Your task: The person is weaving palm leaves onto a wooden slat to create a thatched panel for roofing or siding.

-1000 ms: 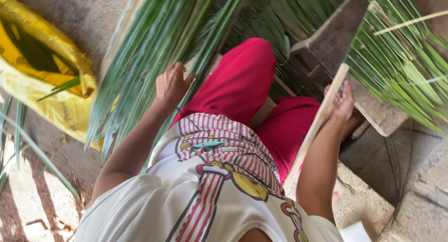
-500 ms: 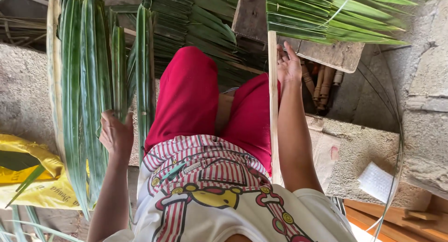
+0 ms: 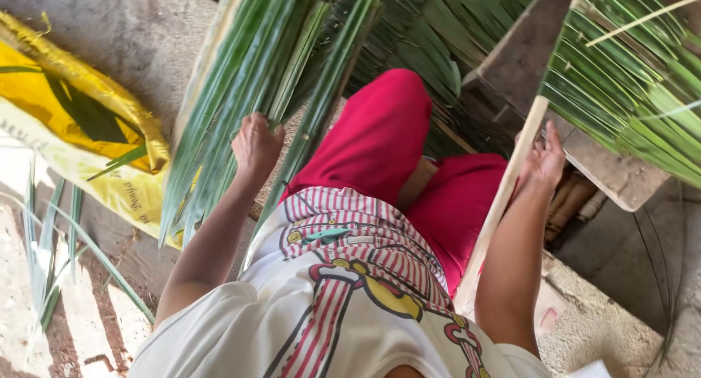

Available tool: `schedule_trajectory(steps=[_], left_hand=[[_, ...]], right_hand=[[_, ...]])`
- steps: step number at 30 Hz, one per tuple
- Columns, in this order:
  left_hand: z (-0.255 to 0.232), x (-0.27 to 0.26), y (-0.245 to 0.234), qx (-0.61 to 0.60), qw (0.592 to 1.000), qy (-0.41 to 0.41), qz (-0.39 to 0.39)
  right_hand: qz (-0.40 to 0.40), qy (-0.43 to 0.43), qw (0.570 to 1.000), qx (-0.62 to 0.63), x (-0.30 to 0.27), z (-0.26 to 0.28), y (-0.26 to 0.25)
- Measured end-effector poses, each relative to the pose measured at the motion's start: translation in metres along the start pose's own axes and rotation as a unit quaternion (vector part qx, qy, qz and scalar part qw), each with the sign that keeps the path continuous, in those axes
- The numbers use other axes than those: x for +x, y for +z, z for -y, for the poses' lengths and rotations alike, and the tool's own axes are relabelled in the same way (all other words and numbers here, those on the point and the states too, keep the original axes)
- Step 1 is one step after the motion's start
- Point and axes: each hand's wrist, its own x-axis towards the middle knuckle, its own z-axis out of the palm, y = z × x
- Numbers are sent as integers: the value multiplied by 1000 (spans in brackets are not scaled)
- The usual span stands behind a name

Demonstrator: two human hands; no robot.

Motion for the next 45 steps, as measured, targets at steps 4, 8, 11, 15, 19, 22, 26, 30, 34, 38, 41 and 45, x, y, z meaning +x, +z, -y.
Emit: schedule_trajectory(steps=[4, 8, 11, 15, 19, 22, 26, 30, 34, 38, 41, 45], left_hand=[[10, 1, 3, 7, 997, 57, -53], [16, 13, -8, 12, 994, 61, -85], [11, 23, -38, -30, 988, 84, -126], [-26, 25, -92, -199, 941, 197, -188], [-56, 31, -107, -449, 858, 222, -116], [-63, 57, -96, -572, 796, 193, 50], [-79, 57, -104, -705, 639, 74, 298], [-109, 46, -118, -644, 660, 135, 363], [-159, 29, -165, -549, 745, 241, 294], [-202, 31, -183, -352, 780, 487, 172], [-247, 14, -174, -120, 791, 595, 72], [-309, -16, -112, -54, 700, 712, 23]], right_hand=[[-16, -14, 999, 32, 0, 0, -2], [-19, -24, 999, 39, -5, -2, 3], [-15, -21, 999, 34, -18, -3, 14], [-26, -43, 998, -26, -40, -6, 34], [-37, -53, 997, -43, -50, -6, 40], [-45, -71, 995, -59, -44, -6, 36], [-69, -83, 991, -78, -20, -5, 19], [-16, -44, 999, 27, 2, -4, -2], [-33, -49, 993, 98, -15, -9, 14], [-46, -68, 994, 75, -15, -13, 13], [-22, -64, 998, 20, -3, -18, 6], [-42, -73, 996, 10, 4, -21, 4]])
